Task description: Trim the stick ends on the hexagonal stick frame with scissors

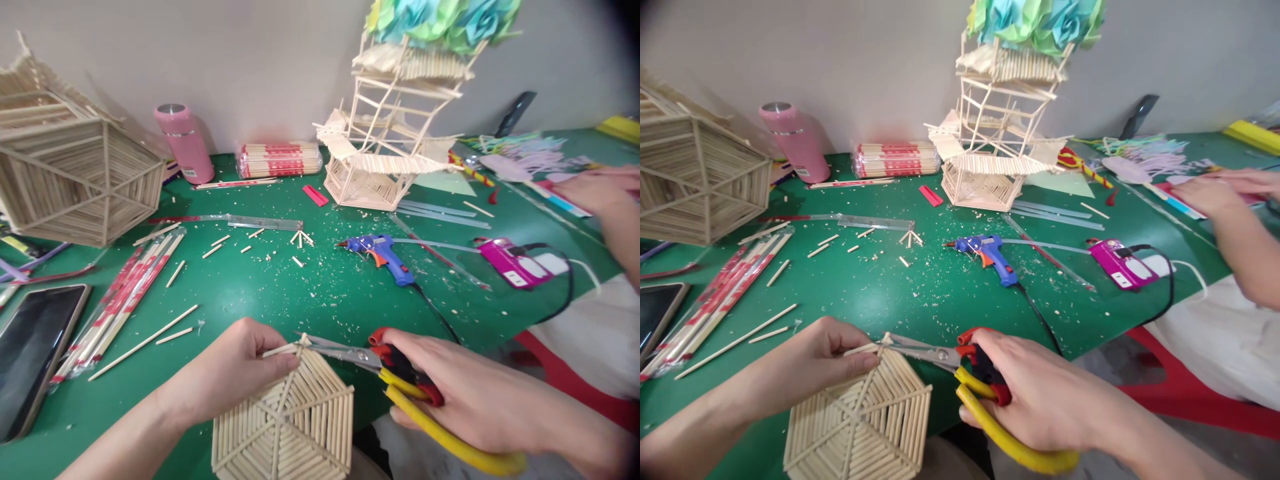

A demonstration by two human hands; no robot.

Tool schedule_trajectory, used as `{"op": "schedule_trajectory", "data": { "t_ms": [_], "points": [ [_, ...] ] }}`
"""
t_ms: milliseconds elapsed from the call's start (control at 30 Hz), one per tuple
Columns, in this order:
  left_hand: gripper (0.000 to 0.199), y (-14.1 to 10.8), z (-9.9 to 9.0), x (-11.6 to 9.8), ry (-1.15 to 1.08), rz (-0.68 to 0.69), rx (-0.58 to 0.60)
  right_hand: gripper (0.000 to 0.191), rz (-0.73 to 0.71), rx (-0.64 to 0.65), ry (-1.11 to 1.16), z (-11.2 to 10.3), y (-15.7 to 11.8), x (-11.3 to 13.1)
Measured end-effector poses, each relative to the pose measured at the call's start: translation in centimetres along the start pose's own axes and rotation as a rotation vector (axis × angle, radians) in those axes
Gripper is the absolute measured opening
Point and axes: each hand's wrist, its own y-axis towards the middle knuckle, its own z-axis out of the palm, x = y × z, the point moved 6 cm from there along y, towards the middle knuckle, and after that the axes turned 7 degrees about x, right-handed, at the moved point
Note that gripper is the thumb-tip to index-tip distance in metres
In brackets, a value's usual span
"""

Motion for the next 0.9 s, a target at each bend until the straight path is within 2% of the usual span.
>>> {"op": "schedule_trajectory", "data": {
  "t_ms": [367, 500, 633, 733, 767, 833, 900],
  "points": [
    [0.029, -0.5, 0.5, -0.2, 0.027, 0.015, -0.036, 0.033, -0.002, 0.075, -0.04, -0.7, -0.1, 1.1],
    [0.032, -0.7, 0.7, -0.3, 0.038, -0.009, -0.031, 0.022, 0.019, 0.133, -0.076, -0.7, -0.2, 1.1],
    [0.029, -0.8, 0.6, -1.0, 0.06, -0.008, 0.004, 0.019, 0.016, 0.1, -0.064, -1.1, -0.2, 0.8],
    [0.019, -1.0, 0.4, -0.8, -0.114, 0.051, 0.122, 0.019, 0.022, 0.106, -0.069, -1.1, 0.0, 0.6],
    [0.024, -1.1, 0.2, -0.3, -0.221, 0.068, 0.153, 0.019, 0.024, 0.113, -0.07, -1.1, 0.1, 0.5],
    [0.054, -1.4, -0.2, 1.1, -0.463, 0.093, 0.208, 0.02, 0.03, 0.112, -0.066, -1.1, 0.3, 0.5],
    [0.066, -1.8, -0.5, 2.6, -0.632, 0.142, 0.208, 0.022, 0.037, 0.115, -0.067, -1.1, 0.3, 0.4]
  ]
}}
